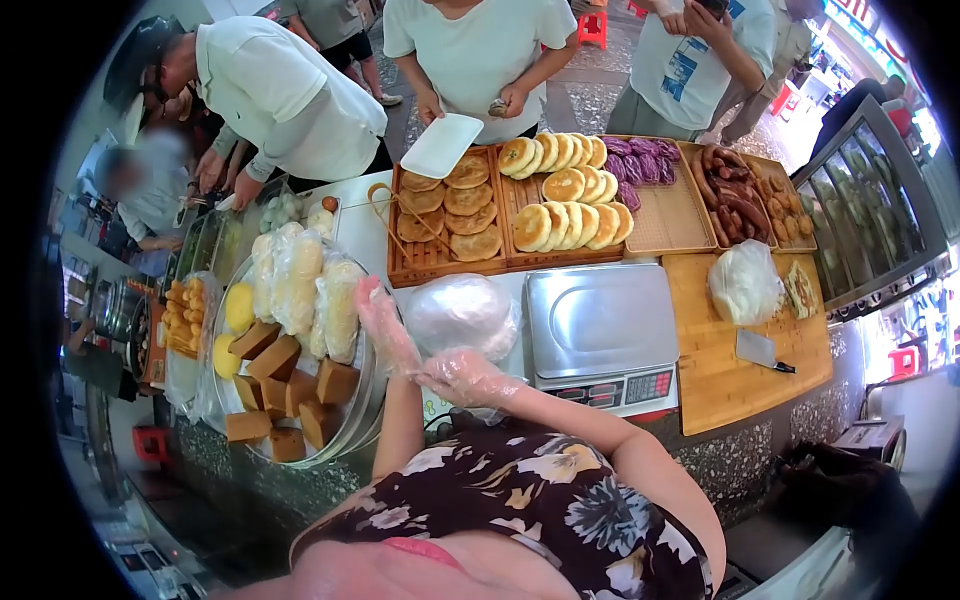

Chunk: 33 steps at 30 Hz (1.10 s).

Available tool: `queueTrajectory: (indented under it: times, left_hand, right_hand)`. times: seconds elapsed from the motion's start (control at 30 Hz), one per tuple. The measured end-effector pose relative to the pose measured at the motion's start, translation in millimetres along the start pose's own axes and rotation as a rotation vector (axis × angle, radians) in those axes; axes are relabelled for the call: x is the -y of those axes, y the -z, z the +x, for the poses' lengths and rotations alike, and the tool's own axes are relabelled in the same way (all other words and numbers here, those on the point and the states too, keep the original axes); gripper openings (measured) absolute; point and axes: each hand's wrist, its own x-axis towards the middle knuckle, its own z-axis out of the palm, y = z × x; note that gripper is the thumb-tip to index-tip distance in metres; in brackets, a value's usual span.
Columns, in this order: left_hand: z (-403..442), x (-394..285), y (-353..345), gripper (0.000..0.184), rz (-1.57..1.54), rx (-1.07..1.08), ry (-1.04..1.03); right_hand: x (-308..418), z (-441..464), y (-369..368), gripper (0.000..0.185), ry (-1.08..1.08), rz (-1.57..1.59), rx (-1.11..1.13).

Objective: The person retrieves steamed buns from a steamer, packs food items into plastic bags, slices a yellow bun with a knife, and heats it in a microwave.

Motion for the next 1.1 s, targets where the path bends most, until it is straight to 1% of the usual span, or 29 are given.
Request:
queueTrajectory:
  times: [0.03,0.07,0.13,0.17,0.23,0.27,0.33,0.37,0.43,0.5,0.53,0.57,0.6,0.63,0.67,0.7,0.73,0.77,0.8,0.83,0.87,0.93,0.97,1.03,1.07,1.1]
  left_hand:
    - [-0.1,-0.6,0.0,0.070,-0.033,0.018,0.035]
    - [0.1,0.7,0.8,0.070,-0.033,0.016,0.038]
    - [1.3,4.1,0.9,0.078,-0.145,0.094,0.001]
    - [1.8,4.9,-0.2,0.078,-0.145,0.091,0.003]
    - [3.2,6.0,-2.6,0.077,-0.349,0.064,0.119]
    - [6.0,9.6,0.0,0.077,-0.349,0.063,0.119]
    - [12.3,18.8,8.0,0.063,-0.518,0.245,0.150]
    - [11.2,13.5,8.7,0.063,-0.516,0.237,0.151]
    - [7.3,-4.9,12.3,0.046,0.179,0.414,-0.120]
    - [8.2,15.3,14.2,0.038,0.409,0.349,-0.191]
    - [4.8,12.6,15.6,0.038,0.293,0.349,-0.226]
    - [6.5,18.5,22.1,0.035,0.378,0.369,-0.223]
    - [3.9,6.6,24.6,0.033,0.383,0.362,-0.176]
    - [2.4,17.3,27.3,0.031,0.288,0.335,-0.092]
    - [-0.1,-3.6,31.4,0.029,0.309,0.339,0.011]
    - [-9.0,-26.5,39.5,0.029,0.412,0.329,0.042]
    - [-19.4,-19.7,56.2,0.033,0.469,0.365,0.083]
    - [-36.9,-14.3,64.4,0.034,0.141,0.383,0.160]
    - [-55.6,-18.3,77.4,0.034,0.253,0.440,0.162]
    - [-72.9,-24.9,89.2,0.033,0.360,0.490,0.164]
    - [-92.2,-32.8,97.3,0.033,0.372,0.399,0.162]
    - [-133.7,-51.1,106.0,0.031,0.494,0.410,0.084]
    - [-149.1,-67.1,115.0,0.031,0.517,0.265,0.085]
    - [-186.5,-101.1,135.0,0.030,0.432,0.226,0.399]
    - [-202.6,-101.0,148.2,0.047,0.449,0.187,0.497]
    - [-219.4,-113.6,161.7,0.047,0.463,0.109,0.497]
  right_hand:
    - [1.9,1.1,1.5,0.018,0.029,-0.018,0.013]
    - [3.7,1.9,1.7,0.019,0.057,-0.035,0.025]
    - [4.0,1.8,-0.8,0.019,0.080,-0.030,0.040]
    - [4.5,2.3,-1.5,0.020,0.104,-0.027,0.050]
    - [6.7,2.9,-2.1,0.021,0.078,0.003,0.079]
    - [8.3,4.0,-1.9,0.022,0.054,0.033,0.104]
    - [11.7,6.3,-2.3,0.022,0.058,0.057,0.122]
    - [13.3,6.5,-3.6,0.022,0.063,0.083,0.144]
    - [10.6,2.8,-6.6,0.022,0.035,0.088,0.159]
    - [5.2,3.1,-10.7,0.020,0.000,0.032,0.214]
    - [2.4,1.7,-10.2,0.018,0.006,-0.024,0.270]
    - [-0.6,1.5,-7.4,0.019,-0.024,0.000,0.303]
    - [-3.8,3.6,-3.8,0.019,-0.047,0.021,0.344]
    - [1.2,6.7,4.1,0.021,-0.127,0.058,0.289]
    - [9.7,8.8,8.9,0.024,-0.317,0.217,0.132]
    - [2.2,10.2,10.1,0.026,-0.291,0.200,0.008]
    - [-7.7,13.5,6.3,0.029,-0.283,0.189,-0.130]
    - [1.6,25.2,0.1,0.036,-0.278,0.396,-0.235]
    - [14.7,41.2,-6.9,0.054,-0.287,0.602,-0.343]
    - [21.6,59.9,-20.5,0.079,-0.203,0.648,-0.213]
    - [31.8,74.3,-34.7,0.108,-0.114,0.695,-0.070]
    - [70.7,72.6,-65.4,0.139,-0.071,0.792,0.219]
    - [79.7,67.4,-87.9,0.141,-0.047,0.892,0.312]
    - [119.5,53.6,-116.9,0.139,-0.050,0.947,0.454]
    - [140.5,46.4,-133.8,0.138,-0.063,0.986,0.501]
    - [162.0,38.1,-149.3,0.138,-0.041,1.020,0.570]
